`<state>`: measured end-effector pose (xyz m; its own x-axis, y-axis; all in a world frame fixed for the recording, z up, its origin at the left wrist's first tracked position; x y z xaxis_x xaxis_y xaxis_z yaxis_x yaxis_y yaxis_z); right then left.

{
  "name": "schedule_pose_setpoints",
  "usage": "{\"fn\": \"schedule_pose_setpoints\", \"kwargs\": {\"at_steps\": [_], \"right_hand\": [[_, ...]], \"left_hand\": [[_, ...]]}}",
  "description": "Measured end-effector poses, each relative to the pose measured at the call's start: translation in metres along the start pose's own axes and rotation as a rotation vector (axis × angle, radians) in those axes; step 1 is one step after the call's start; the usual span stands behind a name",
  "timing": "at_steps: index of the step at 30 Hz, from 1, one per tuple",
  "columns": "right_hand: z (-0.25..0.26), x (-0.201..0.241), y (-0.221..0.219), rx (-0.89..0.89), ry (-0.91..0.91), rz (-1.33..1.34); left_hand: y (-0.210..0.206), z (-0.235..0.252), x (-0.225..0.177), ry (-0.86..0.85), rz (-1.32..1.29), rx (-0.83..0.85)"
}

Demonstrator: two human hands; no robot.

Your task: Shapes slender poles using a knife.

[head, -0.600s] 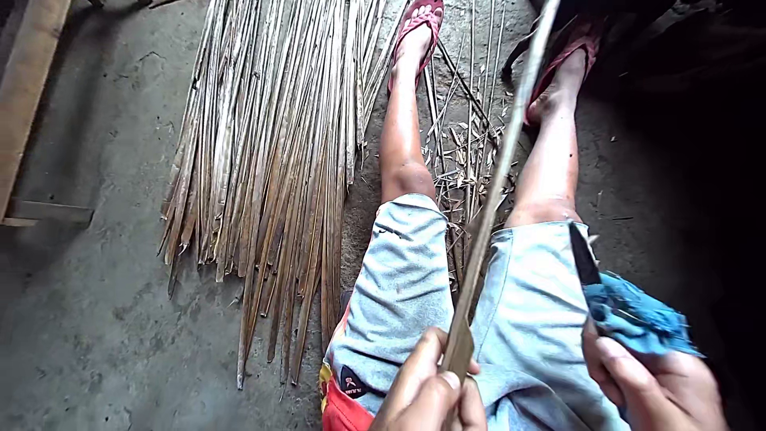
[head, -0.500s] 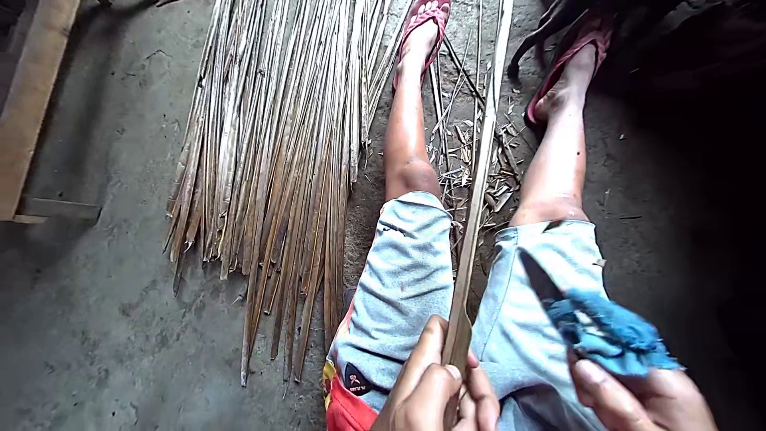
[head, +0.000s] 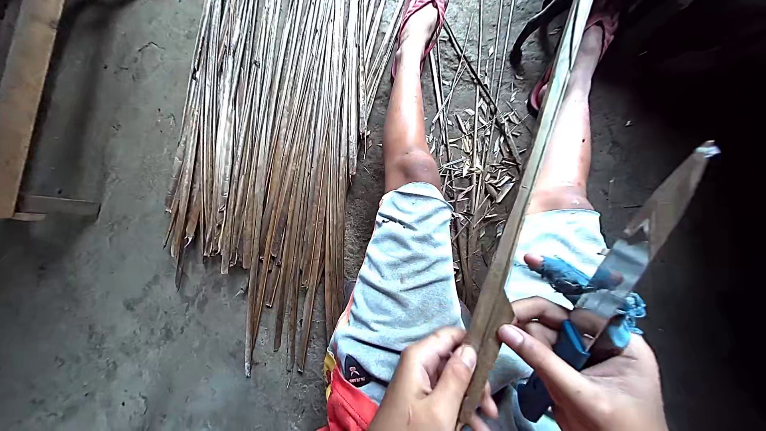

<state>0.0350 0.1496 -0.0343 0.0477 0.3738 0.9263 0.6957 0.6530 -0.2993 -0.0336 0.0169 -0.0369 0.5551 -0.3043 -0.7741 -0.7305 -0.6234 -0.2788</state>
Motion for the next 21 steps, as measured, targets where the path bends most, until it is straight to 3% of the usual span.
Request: {"fn": "schedule_pose_setpoints", "kwargs": {"at_steps": [2, 4, 6, 12, 19, 21], "right_hand": [[0.001, -0.002, 0.004, -0.004, -0.014, 0.016], [-0.001, -0.007, 0.007, 0.003, -0.061, 0.024], [-0.005, -0.010, 0.011, 0.060, -0.093, 0.003], [-0.014, -0.015, 0.023, 0.495, -0.067, -0.216], [-0.007, -0.013, 0.018, 0.562, 0.144, -0.309], [-0.006, -0.008, 0.007, 0.518, 0.098, -0.319]], "left_hand": [[0.000, -0.003, 0.012, 0.090, -0.161, 0.176], [0.001, -0.003, 0.017, 0.141, -0.287, 0.219], [0.004, 0.000, 0.017, 0.123, -0.318, 0.187], [0.000, 0.011, 0.007, 0.032, -0.279, 0.180], [-0.008, 0.005, -0.011, -0.024, -0.106, 0.034], [-0.009, 0.004, -0.014, -0.041, -0.087, 0.013]]}}
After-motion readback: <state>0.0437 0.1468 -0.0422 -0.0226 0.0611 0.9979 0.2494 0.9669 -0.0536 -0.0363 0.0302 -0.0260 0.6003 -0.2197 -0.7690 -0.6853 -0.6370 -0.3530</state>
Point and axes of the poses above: each hand's wrist, its own z-axis towards the middle knuckle, its own y-axis out of the back of the hand, x = y × z, the point moved 4 cm from there along z, towards the middle knuckle, and after that the axes turned 10 degrees about z, right-handed, at the moved point
